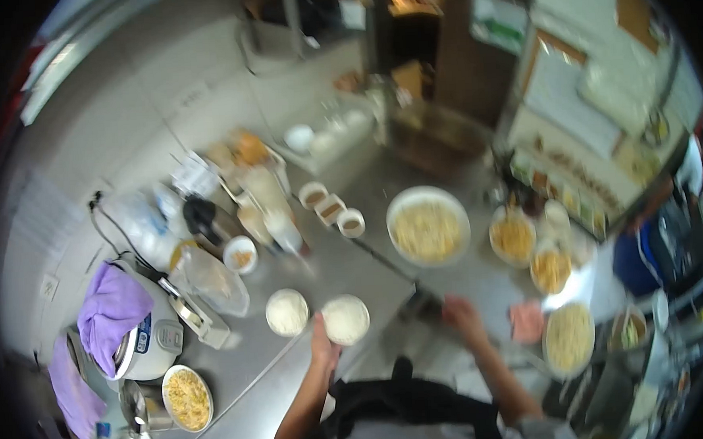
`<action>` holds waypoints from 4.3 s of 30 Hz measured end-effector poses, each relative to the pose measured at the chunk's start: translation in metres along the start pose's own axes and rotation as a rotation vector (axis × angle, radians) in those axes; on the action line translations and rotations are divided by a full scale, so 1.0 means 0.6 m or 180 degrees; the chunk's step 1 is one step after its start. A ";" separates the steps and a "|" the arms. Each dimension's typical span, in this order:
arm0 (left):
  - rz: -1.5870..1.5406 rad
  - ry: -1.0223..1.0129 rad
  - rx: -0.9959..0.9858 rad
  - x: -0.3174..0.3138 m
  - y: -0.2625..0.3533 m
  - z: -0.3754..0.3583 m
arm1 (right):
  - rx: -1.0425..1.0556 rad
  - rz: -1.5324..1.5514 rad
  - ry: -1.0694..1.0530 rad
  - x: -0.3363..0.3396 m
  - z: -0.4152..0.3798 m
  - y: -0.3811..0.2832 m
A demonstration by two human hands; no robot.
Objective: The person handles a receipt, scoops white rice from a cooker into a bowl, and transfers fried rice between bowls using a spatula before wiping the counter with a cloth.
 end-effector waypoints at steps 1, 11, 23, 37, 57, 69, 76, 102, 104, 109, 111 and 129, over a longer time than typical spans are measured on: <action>0.0181 0.0079 -0.0137 -0.013 0.003 0.014 | 0.0012 -0.0103 -0.0181 0.025 0.017 0.024; 0.1278 0.0773 -0.0478 -0.042 0.061 0.141 | -0.0168 0.0469 0.0234 0.018 0.069 -0.001; 0.3555 0.0866 -0.2928 -0.161 0.167 0.075 | -0.0590 0.0605 0.0359 0.048 0.143 -0.007; 0.1645 -0.0222 0.0059 -0.266 -0.080 0.152 | -0.0713 0.1912 -0.0482 0.001 0.256 0.001; -0.0863 0.2613 -0.1188 -0.054 0.064 -0.306 | -0.0878 -0.0443 -0.2763 -0.112 0.206 -0.085; -0.1854 0.3465 -0.1580 0.240 -0.063 -0.320 | -0.1547 -0.0282 -0.1556 0.036 0.192 -0.017; -0.2388 0.1642 0.1106 0.331 -0.077 -0.271 | -0.1102 -0.1911 -0.1624 0.135 0.119 -0.115; 0.2426 -0.1906 0.1298 -0.553 -0.209 0.320 | 0.0142 0.1560 0.3097 0.403 0.058 -0.011; 0.2317 -0.1731 0.1136 -0.542 -0.132 0.362 | 0.0223 0.0966 0.3052 0.409 0.064 0.010; 0.2576 -0.1599 0.0794 -0.512 0.015 0.546 | -0.0130 0.0891 0.2685 0.342 0.110 -0.043; 0.2675 -0.1586 0.0753 -0.513 0.049 0.616 | -0.0282 0.0824 0.2245 0.309 0.155 -0.056; 0.4979 -0.1397 -0.1808 -0.546 0.342 0.649 | -0.0268 0.1163 -0.0010 0.115 0.715 -0.175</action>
Point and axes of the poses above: each hand's wrist, its own z-axis towards the middle knuckle, its own x-axis out of the back of the hand, y = z × x, the point moved 4 cm from there along z, towards the middle knuckle, and after that the axes turned 2 degrees about z, right-handed, at the moved point
